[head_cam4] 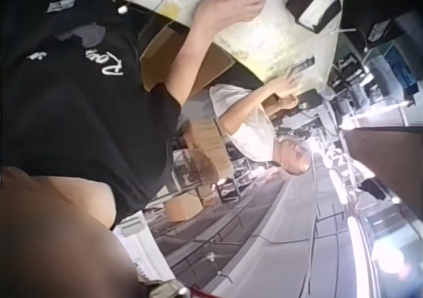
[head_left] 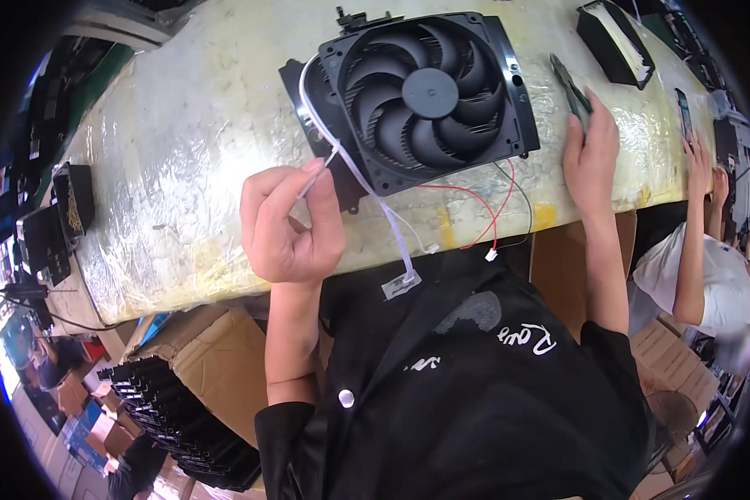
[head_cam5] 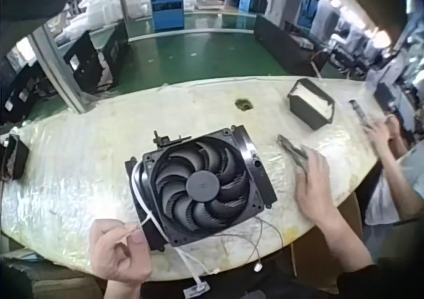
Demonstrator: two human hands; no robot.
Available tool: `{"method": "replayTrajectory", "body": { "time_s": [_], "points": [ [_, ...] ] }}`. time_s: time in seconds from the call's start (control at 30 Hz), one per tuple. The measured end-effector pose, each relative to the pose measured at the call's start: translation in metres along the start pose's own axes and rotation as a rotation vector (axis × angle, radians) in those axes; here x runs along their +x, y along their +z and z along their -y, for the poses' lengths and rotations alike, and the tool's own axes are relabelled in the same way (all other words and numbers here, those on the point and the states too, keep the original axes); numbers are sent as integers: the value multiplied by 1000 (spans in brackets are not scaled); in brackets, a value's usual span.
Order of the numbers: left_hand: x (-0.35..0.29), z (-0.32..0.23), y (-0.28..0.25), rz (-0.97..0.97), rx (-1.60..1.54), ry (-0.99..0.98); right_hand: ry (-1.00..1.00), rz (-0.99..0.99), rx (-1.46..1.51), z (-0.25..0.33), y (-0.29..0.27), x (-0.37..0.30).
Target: Assembling electronic components by securing a cooling fan and its wiring into a plastic housing using zip ties.
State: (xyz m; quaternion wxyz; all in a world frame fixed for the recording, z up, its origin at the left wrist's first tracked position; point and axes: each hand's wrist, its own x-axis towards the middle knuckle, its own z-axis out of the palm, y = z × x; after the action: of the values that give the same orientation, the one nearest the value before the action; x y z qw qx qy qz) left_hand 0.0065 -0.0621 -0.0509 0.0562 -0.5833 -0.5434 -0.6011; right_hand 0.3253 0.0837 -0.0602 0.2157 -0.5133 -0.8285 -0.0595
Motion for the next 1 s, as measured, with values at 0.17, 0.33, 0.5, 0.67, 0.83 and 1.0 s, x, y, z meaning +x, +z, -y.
{"method": "replayTrajectory", "body": {
  "time_s": [0.17, 0.33, 0.5, 0.67, 0.83, 1.0],
  "points": [
    [-4, 3, -3, -50, -101, -140, 151, -129, 276, -2, -1, -6],
    [0, -3, -3, -64, -225, -321, -6, 253, 842, 72, -68, 32],
    [-3, 1, -6, -106, -314, -381, -706, 397, 236, 139, -99, 78],
    [-2, 0, -4, -101, -312, -376, -808, 309, 92, 156, -97, 83],
    [-2, -2, -5, -96, -331, -369, -834, 326, -62, 179, -113, 85],
    [-1, -1, -7, -87, -322, -401, -856, 314, -109, 183, -117, 86]
  ]
}}
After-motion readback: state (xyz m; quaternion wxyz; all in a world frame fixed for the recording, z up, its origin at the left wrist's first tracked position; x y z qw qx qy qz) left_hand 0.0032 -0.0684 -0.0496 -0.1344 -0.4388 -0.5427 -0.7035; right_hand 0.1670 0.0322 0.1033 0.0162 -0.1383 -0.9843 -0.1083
